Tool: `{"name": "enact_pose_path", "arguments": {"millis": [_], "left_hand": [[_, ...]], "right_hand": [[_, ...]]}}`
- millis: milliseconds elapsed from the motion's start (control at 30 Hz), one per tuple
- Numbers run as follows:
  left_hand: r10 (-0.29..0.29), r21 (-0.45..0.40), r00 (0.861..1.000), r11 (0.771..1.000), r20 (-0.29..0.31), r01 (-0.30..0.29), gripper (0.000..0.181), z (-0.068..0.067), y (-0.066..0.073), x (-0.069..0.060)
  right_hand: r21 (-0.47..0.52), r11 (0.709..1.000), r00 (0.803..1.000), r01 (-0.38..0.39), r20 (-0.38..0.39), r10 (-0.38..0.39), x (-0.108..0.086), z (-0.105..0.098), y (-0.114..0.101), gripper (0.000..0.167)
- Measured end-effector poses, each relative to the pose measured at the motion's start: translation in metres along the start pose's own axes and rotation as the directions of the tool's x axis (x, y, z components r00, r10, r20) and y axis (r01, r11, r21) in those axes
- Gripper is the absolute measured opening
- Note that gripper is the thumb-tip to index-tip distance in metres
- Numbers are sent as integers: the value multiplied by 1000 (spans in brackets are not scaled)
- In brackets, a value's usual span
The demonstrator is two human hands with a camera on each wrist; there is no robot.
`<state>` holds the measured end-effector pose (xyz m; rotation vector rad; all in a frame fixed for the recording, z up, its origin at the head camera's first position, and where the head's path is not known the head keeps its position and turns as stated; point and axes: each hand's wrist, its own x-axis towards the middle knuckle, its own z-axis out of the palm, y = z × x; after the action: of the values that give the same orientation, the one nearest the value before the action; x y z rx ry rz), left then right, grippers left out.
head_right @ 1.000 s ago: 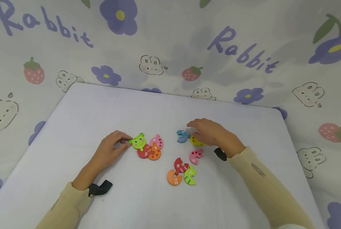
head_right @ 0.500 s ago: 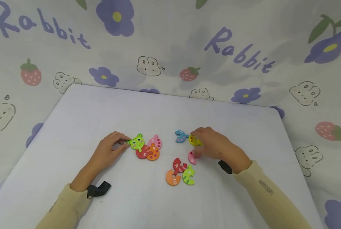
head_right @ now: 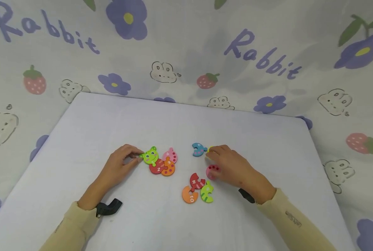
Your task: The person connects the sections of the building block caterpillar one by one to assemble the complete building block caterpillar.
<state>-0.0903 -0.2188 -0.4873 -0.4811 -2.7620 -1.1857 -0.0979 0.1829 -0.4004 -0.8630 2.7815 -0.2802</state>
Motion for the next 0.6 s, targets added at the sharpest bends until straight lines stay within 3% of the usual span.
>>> {"name": "enact_pose_path", "arguments": {"millis": [233, 600], "left_hand": [[-1, -3, 1000, 1000, 2, 1, 23, 1, 0, 0], [-5, 3, 1000, 1000, 1, 5, 23, 0, 1, 0]], "right_hand": [[-28, 998, 997, 57, -54, -59, -1, 10, -2, 57], [-31, 998, 998, 60, -29, -61, 7, 13, -3, 53]]}}
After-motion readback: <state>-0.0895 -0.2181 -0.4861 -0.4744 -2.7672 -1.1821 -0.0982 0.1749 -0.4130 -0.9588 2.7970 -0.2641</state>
